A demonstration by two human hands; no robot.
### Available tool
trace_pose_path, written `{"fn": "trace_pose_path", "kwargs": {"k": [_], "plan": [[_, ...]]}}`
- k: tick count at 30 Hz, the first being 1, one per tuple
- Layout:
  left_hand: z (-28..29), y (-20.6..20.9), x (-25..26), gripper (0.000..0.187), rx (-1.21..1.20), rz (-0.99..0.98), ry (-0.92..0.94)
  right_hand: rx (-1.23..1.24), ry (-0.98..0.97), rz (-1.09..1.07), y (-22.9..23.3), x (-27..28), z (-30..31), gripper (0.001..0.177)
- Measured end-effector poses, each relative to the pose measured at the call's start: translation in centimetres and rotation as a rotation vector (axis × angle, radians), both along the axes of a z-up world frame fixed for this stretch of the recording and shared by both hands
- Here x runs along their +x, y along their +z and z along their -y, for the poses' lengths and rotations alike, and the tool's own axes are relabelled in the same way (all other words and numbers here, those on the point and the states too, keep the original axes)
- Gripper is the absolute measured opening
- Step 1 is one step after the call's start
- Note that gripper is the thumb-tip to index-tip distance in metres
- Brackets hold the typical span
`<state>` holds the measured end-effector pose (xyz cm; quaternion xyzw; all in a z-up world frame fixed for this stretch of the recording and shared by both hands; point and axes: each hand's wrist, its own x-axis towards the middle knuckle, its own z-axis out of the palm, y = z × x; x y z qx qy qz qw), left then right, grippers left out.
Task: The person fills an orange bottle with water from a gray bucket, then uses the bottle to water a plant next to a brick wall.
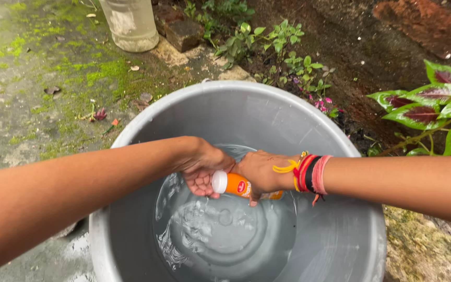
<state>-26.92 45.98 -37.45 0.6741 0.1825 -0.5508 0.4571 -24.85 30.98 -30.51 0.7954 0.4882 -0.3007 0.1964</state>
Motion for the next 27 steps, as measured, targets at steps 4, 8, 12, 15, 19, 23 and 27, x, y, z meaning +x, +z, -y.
{"fn": "trace_pose_path", "kwargs": {"k": [4, 8, 12, 15, 19, 23, 27], "plan": [[-0.4, -0.4, 0.0, 0.061, -0.097, -0.093, 0.006, 0.108, -0.047, -0.05, 0.2, 0.2, 0.7, 0.061], [-0.3, -0.6, 0.1, 0.063, -0.183, -0.195, 0.006, 0.242, 0.024, 0.004, 0.6, -0.5, 1.6, 0.061], [-1.2, -1.2, 0.6, 0.062, -0.203, -0.28, 0.071, 0.334, -0.088, -0.013, 2.7, -1.7, 1.4, 0.072], [-1.7, -2.1, 0.2, 0.059, -0.113, -0.2, 0.06, 0.286, -0.135, 0.024, 4.0, -2.3, 1.4, 0.071], [-0.1, -3.8, -0.3, 0.05, 0.109, 0.002, -0.005, 0.173, -0.142, 0.009, 2.6, -1.3, 1.1, 0.073], [-1.3, -5.7, 0.5, 0.036, 0.382, 0.103, -0.107, 0.169, -0.063, -0.079, -0.5, -0.3, 1.4, 0.075], [-2.1, -8.1, 2.0, 0.046, 0.482, 0.146, -0.387, 0.146, -0.001, -0.108, -2.7, 0.7, 1.5, 0.078]]}}
